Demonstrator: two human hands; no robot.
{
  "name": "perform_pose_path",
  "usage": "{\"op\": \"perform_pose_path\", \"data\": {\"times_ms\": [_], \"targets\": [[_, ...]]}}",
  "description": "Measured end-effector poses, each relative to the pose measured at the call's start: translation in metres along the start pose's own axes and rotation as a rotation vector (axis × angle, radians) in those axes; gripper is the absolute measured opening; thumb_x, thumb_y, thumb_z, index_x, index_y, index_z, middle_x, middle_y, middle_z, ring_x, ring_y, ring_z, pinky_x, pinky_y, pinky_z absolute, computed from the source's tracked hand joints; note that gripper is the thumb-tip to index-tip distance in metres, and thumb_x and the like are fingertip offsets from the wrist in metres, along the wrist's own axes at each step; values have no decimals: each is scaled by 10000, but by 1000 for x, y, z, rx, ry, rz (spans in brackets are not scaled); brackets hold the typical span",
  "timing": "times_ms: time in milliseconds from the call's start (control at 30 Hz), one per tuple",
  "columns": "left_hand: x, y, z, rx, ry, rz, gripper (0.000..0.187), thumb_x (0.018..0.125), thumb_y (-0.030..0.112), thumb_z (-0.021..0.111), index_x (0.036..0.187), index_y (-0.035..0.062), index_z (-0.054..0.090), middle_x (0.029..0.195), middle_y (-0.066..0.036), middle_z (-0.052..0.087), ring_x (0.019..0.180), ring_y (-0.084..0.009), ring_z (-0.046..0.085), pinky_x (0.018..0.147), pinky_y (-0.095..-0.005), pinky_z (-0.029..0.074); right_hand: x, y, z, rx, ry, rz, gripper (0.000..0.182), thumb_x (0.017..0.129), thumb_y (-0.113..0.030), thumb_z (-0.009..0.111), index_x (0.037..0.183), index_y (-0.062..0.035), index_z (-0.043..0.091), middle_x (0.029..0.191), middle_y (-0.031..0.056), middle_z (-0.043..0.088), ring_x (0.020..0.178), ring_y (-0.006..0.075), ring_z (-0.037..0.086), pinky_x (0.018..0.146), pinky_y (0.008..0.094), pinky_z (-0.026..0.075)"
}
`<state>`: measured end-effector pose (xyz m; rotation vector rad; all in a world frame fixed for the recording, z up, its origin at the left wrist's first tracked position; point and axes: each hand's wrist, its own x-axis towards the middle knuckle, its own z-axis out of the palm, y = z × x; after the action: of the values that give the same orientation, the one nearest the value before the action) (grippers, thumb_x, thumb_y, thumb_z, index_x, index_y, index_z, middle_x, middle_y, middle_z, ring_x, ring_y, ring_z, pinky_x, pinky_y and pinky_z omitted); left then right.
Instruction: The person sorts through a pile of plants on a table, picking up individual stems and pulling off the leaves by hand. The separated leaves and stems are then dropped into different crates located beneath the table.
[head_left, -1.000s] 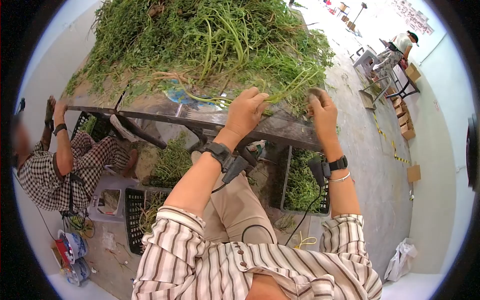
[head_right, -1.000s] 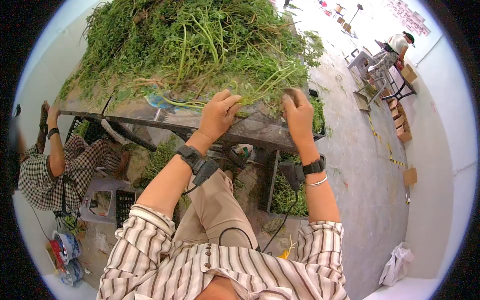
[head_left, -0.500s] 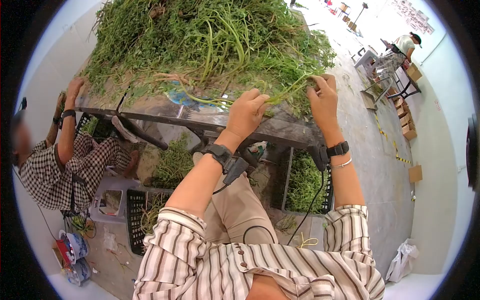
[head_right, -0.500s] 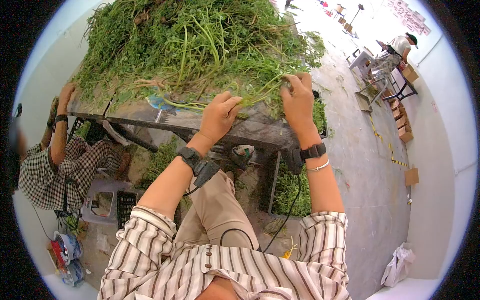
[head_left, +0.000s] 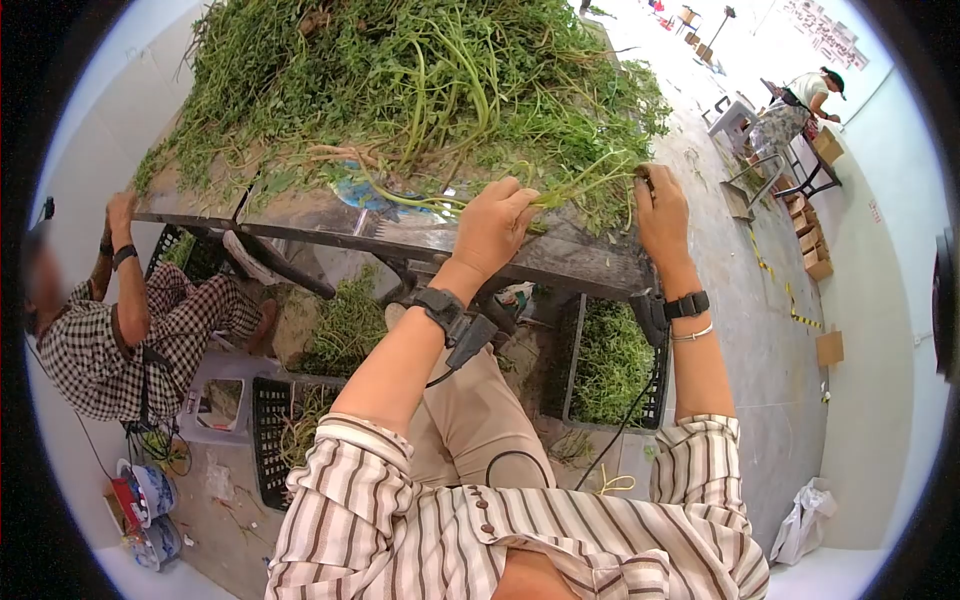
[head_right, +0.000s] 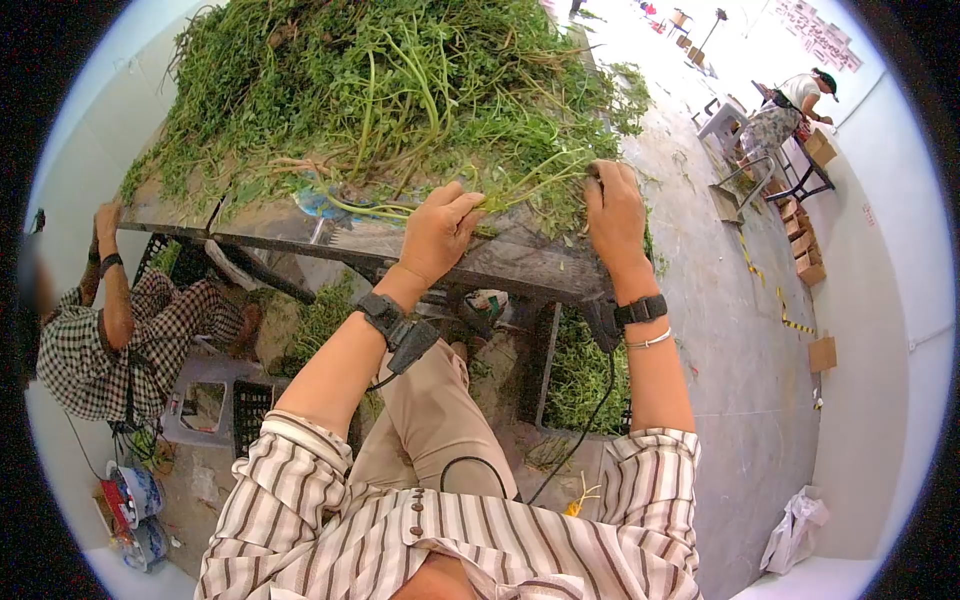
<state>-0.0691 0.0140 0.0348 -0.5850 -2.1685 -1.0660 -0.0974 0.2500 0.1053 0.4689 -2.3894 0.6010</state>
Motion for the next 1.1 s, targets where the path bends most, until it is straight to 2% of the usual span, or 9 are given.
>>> {"op": "perform_pose_path", "data": {"times_ms": [167,233,333,767,867,967,1033,1067,1100], "targets": [[0,0,-1,24,-10,5,201,801,84,632,996,38,616,818,-117,514,821,-322,535,671,-395,450,0,4,-7,11,-38,4,161,836,-74,557,984,-22,588,943,129,593,883,333,570,771,390,464],[0,0,-1,27,-14,2,201,801,85,632,996,39,615,818,-117,513,822,-322,534,672,-395,451,-1,8,-7,-84,30,-88,141,836,-89,570,959,-37,615,935,113,605,883,316,581,769,380,474],[0,0,-1,34,-25,-6,200,802,89,633,995,39,615,818,-117,511,822,-322,532,675,-396,451,-2,10,-12,-116,32,-67,135,833,-87,575,948,-43,628,931,107,611,905,305,581,779,369,475],[0,1,-1,39,-15,13,199,802,88,630,993,39,611,824,-117,508,825,-319,529,679,-401,451,-3,13,-19,-222,57,-134,129,816,-88,588,932,-48,628,923,102,598,894,295,572,762,382,474],[0,1,-1,46,-21,4,196,801,84,629,992,42,612,821,-114,505,821,-318,528,680,-399,451,-3,16,-19,-220,39,-106,140,815,-101,579,934,-46,627,942,107,597,911,302,569,756,382,473],[0,1,0,56,-26,2,186,805,86,626,986,44,615,807,-114,500,816,-317,527,674,-400,451,1,12,-20,-167,51,4,144,800,-107,569,900,-28,637,900,113,598,860,297,581,730,350,470],[1,0,1,51,-12,11,183,807,87,624,984,44,616,799,-114,498,813,-317,526,670,-400,449,6,8,-23,70,38,213,154,790,-116,557,850,1,640,799,106,602,755,248,593,702,317,454],[1,0,1,43,2,22,179,809,87,623,982,43,617,791,-114,495,811,-316,526,665,-399,448,6,8,-21,71,38,214,154,790,-116,557,850,1,640,799,106,602,755,248,593,702,317,454],[0,1,1,43,2,22,179,809,87,623,982,43,617,791,-114,495,811,-316,526,665,-399,448,8,9,-18,202,78,278,154,792,-113,555,824,13,638,744,82,592,708,213,576,684,302,444]]}}
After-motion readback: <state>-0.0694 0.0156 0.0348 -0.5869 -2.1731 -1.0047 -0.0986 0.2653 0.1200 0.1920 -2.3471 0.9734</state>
